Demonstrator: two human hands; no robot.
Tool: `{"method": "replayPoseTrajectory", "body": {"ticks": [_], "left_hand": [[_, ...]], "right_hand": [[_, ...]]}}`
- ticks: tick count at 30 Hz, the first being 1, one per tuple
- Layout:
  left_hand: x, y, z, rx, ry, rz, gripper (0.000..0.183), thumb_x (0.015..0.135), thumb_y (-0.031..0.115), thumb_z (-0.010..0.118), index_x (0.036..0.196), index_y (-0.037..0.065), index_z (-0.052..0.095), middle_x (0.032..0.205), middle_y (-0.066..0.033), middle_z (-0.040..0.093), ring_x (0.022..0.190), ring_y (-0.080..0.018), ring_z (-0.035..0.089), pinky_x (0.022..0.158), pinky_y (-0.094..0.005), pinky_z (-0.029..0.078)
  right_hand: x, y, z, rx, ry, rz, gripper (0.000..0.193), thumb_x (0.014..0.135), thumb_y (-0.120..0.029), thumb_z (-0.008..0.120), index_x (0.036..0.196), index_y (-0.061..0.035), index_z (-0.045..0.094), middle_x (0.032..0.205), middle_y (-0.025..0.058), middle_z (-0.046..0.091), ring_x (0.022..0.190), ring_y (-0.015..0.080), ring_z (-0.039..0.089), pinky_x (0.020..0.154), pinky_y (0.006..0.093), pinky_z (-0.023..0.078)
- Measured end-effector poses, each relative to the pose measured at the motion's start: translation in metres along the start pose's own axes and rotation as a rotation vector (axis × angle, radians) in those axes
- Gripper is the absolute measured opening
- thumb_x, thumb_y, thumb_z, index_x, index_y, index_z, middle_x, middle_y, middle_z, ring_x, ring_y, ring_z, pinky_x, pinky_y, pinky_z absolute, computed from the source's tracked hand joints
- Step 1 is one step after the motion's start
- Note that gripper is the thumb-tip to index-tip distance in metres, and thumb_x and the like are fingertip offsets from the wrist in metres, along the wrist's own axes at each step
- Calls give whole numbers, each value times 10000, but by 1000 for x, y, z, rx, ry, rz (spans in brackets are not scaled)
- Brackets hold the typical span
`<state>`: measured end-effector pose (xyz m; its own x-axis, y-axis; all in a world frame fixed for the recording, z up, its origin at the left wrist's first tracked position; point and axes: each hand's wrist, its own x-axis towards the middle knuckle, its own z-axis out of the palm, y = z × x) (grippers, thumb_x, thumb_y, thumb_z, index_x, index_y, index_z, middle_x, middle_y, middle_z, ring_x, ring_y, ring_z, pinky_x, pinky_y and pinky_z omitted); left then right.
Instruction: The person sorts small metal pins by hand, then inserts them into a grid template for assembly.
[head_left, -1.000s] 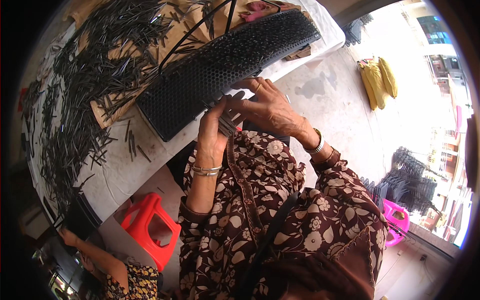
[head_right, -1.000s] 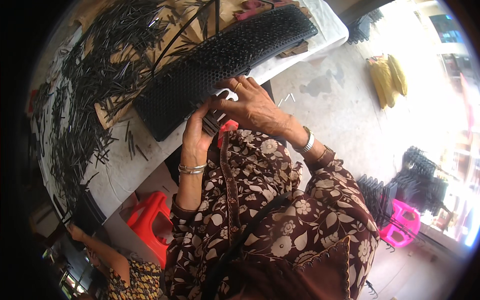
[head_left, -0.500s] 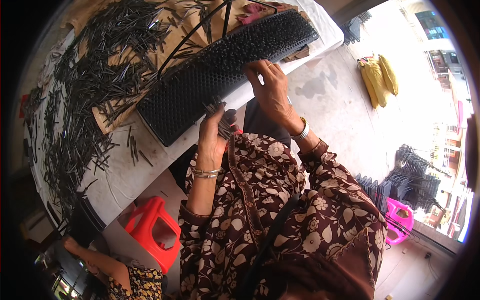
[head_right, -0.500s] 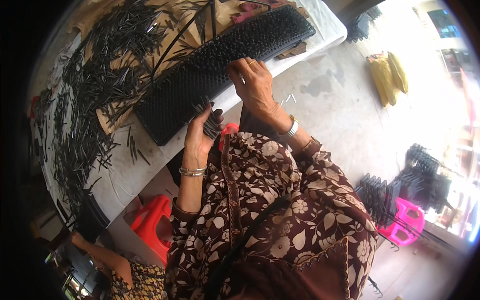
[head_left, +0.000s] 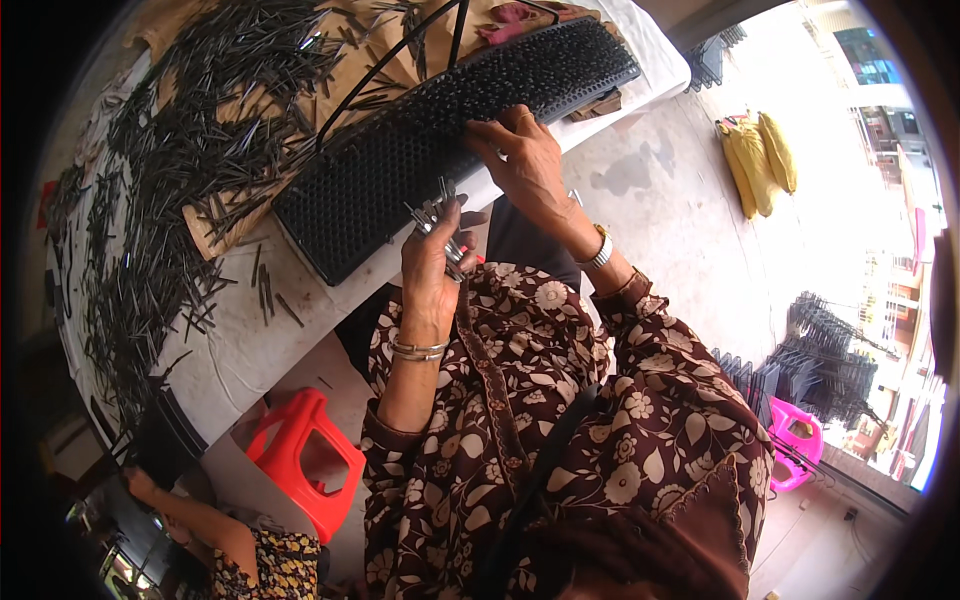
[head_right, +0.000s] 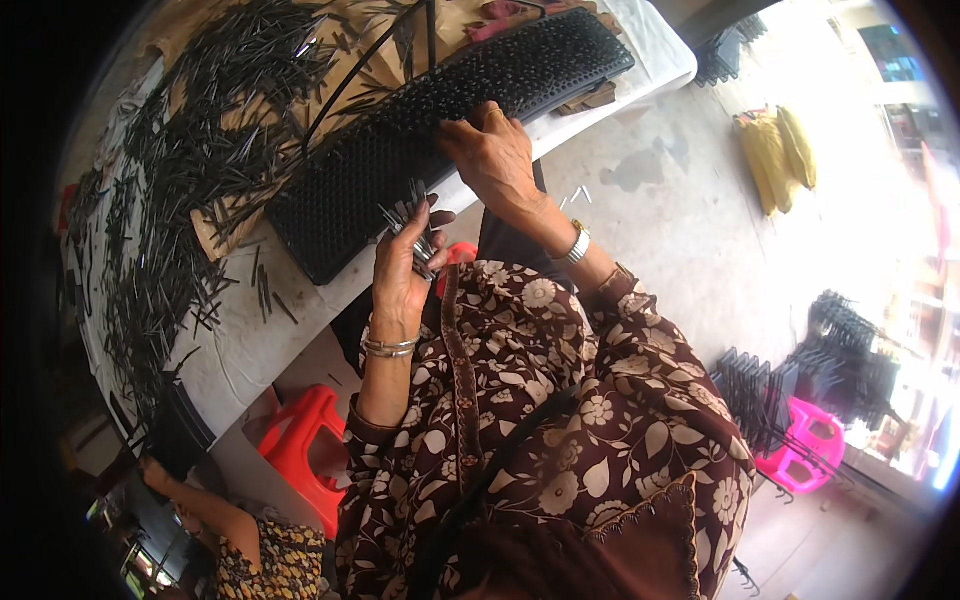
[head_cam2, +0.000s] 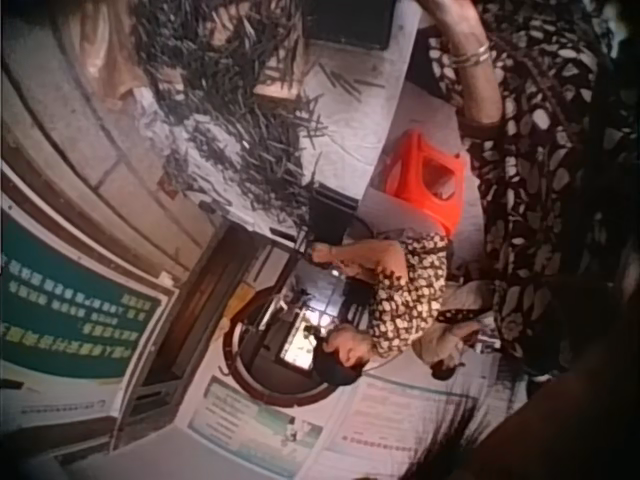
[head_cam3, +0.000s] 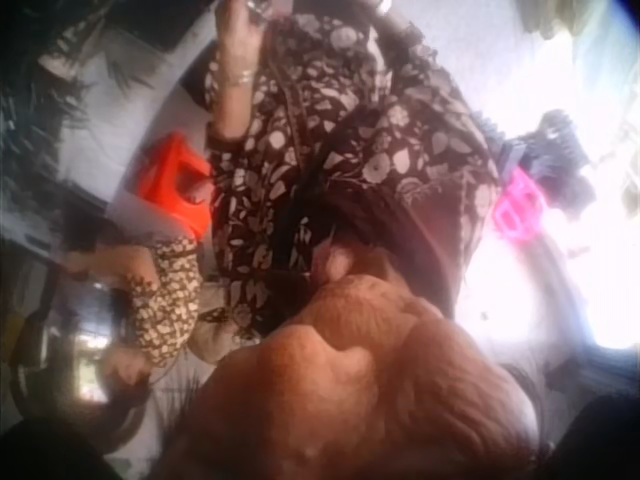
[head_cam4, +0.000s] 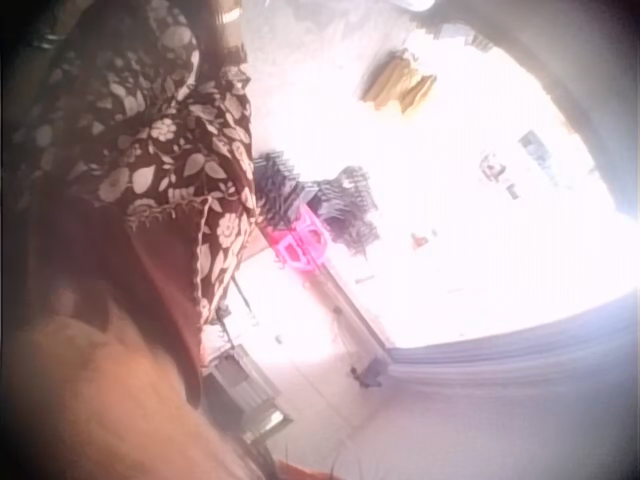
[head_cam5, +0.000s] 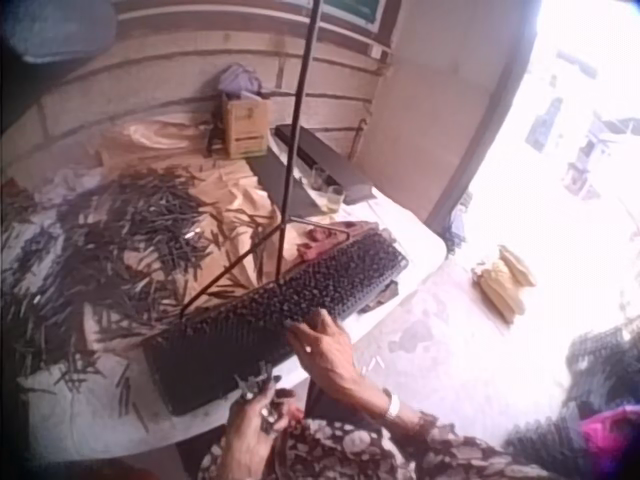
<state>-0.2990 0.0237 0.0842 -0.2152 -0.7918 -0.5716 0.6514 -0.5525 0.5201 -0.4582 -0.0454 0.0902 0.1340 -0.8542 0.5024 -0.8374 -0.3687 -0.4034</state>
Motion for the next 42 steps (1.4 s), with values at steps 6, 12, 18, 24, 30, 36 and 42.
{"method": "replayPoseTrajectory", "body": {"ticks": [6,12,18,24,30,36,42], "left_hand": [[-1,-5,0,44,-42,38,278,874,238,709,1054,40,632,901,-108,700,626,-97,581,460,-201,376],[-4,-7,9,96,-62,12,294,862,255,722,1060,56,633,973,-116,713,730,-157,661,472,-201,361],[-7,-8,8,155,-74,-18,320,868,272,709,1086,52,627,1001,-123,711,837,-187,691,476,-202,350],[1,-9,0,104,-35,2,409,884,280,686,1186,21,590,1054,-142,693,925,-226,678,507,-217,374],[8,-13,1,-17,-39,-16,342,963,230,556,1229,15,571,1060,-160,680,933,-241,671,628,-280,498],[9,-14,1,-74,-20,-50,308,986,204,498,1215,13,575,1054,-150,663,977,-231,647,777,-362,541],[6,-13,-1,-31,-3,-72,293,990,221,502,1198,33,587,930,-105,652,835,-181,627,734,-372,545]], "right_hand": [[-2,-15,-32,585,-527,204,217,866,-214,660,988,-36,679,841,116,619,765,203,612,666,323,492],[-1,-11,-45,846,-652,375,210,881,-152,606,954,45,621,841,102,660,753,138,605,669,284,496],[1,-10,-53,715,-669,324,186,886,-144,595,939,34,601,831,89,653,769,124,605,685,281,497],[2,-3,-42,547,-210,313,125,864,-82,600,929,24,598,798,119,680,714,195,669,658,309,524],[4,7,-11,475,61,216,78,841,-20,622,900,0,575,764,121,653,673,217,663,606,309,510],[6,3,6,475,106,177,88,835,-13,627,907,-2,577,749,125,621,635,221,621,569,324,490],[6,-3,7,521,100,236,93,835,-21,634,909,-2,581,753,127,626,644,221,631,576,319,496]]}}
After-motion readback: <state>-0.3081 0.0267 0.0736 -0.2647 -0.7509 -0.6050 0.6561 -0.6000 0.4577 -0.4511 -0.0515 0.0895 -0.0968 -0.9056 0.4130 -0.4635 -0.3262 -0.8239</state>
